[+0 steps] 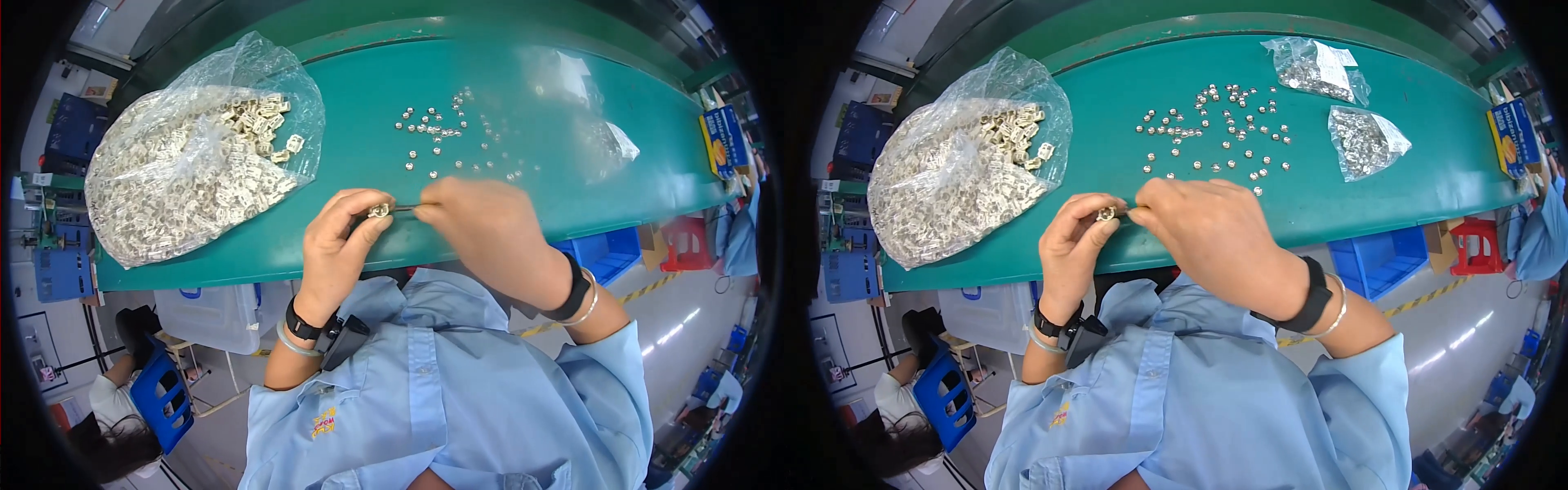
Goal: The person picks up a white plastic component and a small metal piece by hand, then uses a thin metal tool to press the metal piece into the plastic component. They repeat this process, assembling several units one at a time on the green work surface.
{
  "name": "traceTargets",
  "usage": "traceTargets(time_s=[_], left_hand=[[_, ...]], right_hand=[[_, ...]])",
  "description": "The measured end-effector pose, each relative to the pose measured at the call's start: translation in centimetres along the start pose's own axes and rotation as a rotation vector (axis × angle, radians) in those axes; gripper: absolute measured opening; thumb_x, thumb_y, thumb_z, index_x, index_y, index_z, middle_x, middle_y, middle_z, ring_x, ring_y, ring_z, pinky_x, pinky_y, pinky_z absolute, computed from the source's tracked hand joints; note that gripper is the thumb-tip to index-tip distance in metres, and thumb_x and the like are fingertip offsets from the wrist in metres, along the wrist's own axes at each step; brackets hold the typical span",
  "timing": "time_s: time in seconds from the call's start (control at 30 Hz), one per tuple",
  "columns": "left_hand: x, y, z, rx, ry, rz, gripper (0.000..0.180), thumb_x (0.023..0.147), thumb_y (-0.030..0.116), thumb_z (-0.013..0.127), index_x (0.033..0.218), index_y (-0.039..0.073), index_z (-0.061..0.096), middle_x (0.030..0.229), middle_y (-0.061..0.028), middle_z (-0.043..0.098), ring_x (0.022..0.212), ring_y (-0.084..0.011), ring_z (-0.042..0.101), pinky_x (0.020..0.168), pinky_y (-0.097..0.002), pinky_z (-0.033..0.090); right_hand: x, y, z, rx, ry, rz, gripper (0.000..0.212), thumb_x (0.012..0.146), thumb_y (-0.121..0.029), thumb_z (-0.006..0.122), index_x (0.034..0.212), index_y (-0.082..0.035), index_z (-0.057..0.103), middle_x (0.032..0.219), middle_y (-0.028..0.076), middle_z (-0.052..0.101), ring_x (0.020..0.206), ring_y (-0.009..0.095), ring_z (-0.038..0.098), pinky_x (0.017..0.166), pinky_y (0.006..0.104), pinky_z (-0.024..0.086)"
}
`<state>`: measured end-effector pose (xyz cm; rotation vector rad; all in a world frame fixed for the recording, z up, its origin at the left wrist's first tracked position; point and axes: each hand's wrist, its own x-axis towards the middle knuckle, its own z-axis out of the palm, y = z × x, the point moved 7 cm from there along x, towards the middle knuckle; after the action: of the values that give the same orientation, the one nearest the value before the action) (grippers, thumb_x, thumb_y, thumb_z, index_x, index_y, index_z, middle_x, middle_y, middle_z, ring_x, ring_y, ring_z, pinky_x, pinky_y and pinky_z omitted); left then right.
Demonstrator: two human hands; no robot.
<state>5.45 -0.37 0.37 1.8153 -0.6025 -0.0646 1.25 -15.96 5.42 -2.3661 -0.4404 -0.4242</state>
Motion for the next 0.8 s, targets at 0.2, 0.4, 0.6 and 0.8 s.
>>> traceTargets(time_s=[0.2,0.4,0.6,0.8], left_hand=[[-0.4,0.3,0.1,-0.445,-0.078,-0.048,0.022,0.089,-0.005,0.06,0.11,-0.001,0.062,0.115,-0.013,0.058,0.096,-0.0209,0.064,0.083,-0.0301,0.054],[-0.6,0.5,-0.1,-0.373,-0.09,-0.033,0.024,0.088,-0.006,0.06,0.111,-0.001,0.062,0.118,-0.0124,0.055,0.096,-0.0209,0.064,0.083,-0.0305,0.054],[-0.8,0.3,-0.1,-0.309,-0.104,0.004,0.025,0.088,-0.004,0.062,0.112,0.0,0.063,0.116,-0.0114,0.055,0.097,-0.0203,0.064,0.083,-0.0303,0.055],[-0.8,0.6,-0.1,-0.129,-0.126,0.055,0.024,0.088,-0.004,0.062,0.112,0.0,0.062,0.113,-0.0116,0.058,0.097,-0.0211,0.064,0.084,-0.0309,0.055]], right_hand=[[-0.5,-0.2,-1.7,0.102,0.078,0.051,0.011,0.082,-0.006,0.067,0.091,-0.002,0.062,0.082,0.011,0.064,0.07,0.03,0.063,0.059,0.0363,0.048],[-1.1,-0.3,-0.6,0.116,0.103,0.035,0.011,0.086,-0.015,0.066,0.09,-0.008,0.059,0.071,0.006,0.061,0.063,0.024,0.061,0.056,0.0357,0.044],[-1.1,-0.7,-0.5,0.069,0.019,0.061,0.009,0.081,-0.008,0.068,0.089,-0.004,0.064,0.077,0.009,0.065,0.067,0.027,0.063,0.061,0.0352,0.046],[-1.0,-1.2,-0.7,0.074,0.053,0.01,0.01,0.081,-0.008,0.068,0.089,-0.005,0.065,0.079,0.009,0.066,0.066,0.027,0.063,0.061,0.0356,0.046]])
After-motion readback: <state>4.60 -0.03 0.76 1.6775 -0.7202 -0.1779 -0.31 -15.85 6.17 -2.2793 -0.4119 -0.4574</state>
